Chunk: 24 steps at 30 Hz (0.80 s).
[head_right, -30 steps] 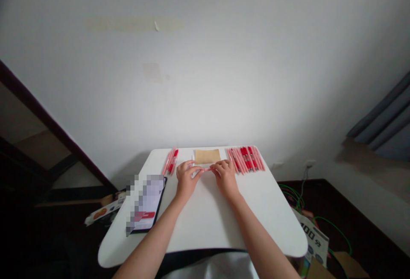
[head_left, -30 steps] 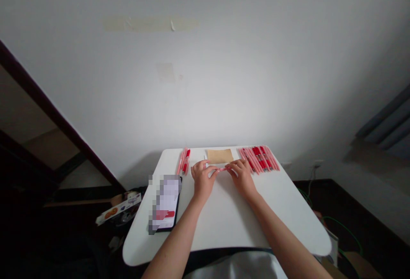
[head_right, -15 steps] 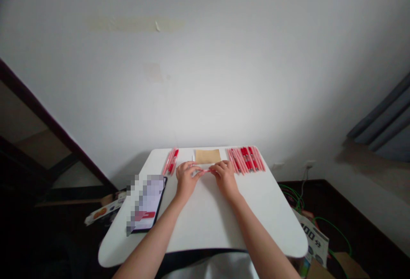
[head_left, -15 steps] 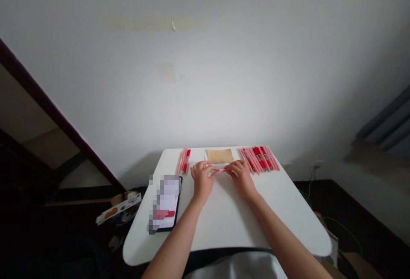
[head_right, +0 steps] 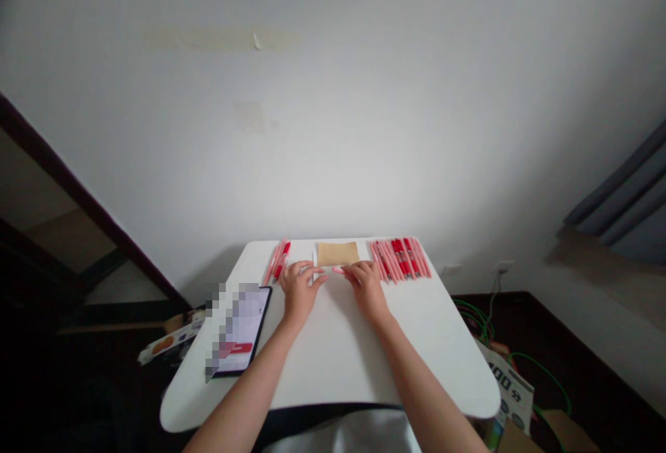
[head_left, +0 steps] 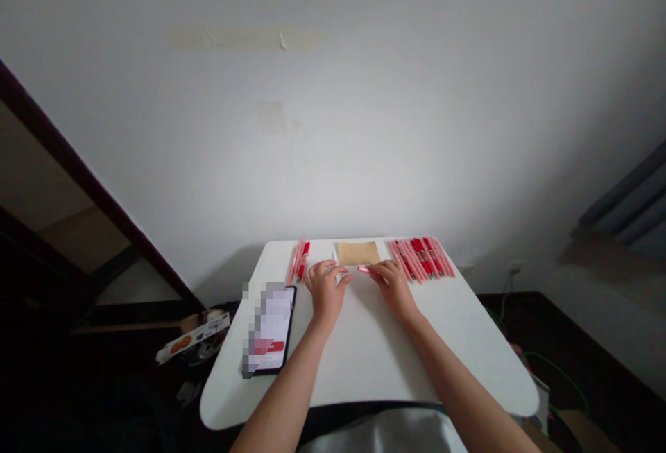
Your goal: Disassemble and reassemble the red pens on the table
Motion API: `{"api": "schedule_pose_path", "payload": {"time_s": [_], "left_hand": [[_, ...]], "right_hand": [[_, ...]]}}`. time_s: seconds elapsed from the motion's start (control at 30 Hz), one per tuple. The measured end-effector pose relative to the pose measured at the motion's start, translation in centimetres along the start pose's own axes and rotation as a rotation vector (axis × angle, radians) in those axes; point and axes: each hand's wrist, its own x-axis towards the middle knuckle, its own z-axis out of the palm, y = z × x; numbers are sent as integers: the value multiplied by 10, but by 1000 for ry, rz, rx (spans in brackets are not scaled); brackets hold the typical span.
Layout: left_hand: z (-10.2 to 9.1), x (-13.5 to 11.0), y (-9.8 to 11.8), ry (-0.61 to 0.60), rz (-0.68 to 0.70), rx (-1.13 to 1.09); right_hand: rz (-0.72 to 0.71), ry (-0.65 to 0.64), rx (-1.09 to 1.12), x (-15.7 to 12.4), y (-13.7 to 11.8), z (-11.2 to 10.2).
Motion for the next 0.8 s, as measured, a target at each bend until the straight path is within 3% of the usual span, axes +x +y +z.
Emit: {"api": "schedule_pose_path", "payload": {"time_s": [0.4, 0.63, 0.8], "left_hand": [[3, 0, -5, 24, 19, 20], [6, 0, -8, 38, 32, 20], [5, 0, -8, 32, 37, 25]], "right_hand": [[147, 92, 89, -1, 6, 2], [61, 69, 17, -1, 2, -2], [19, 14, -158, -1, -3, -5]]}}
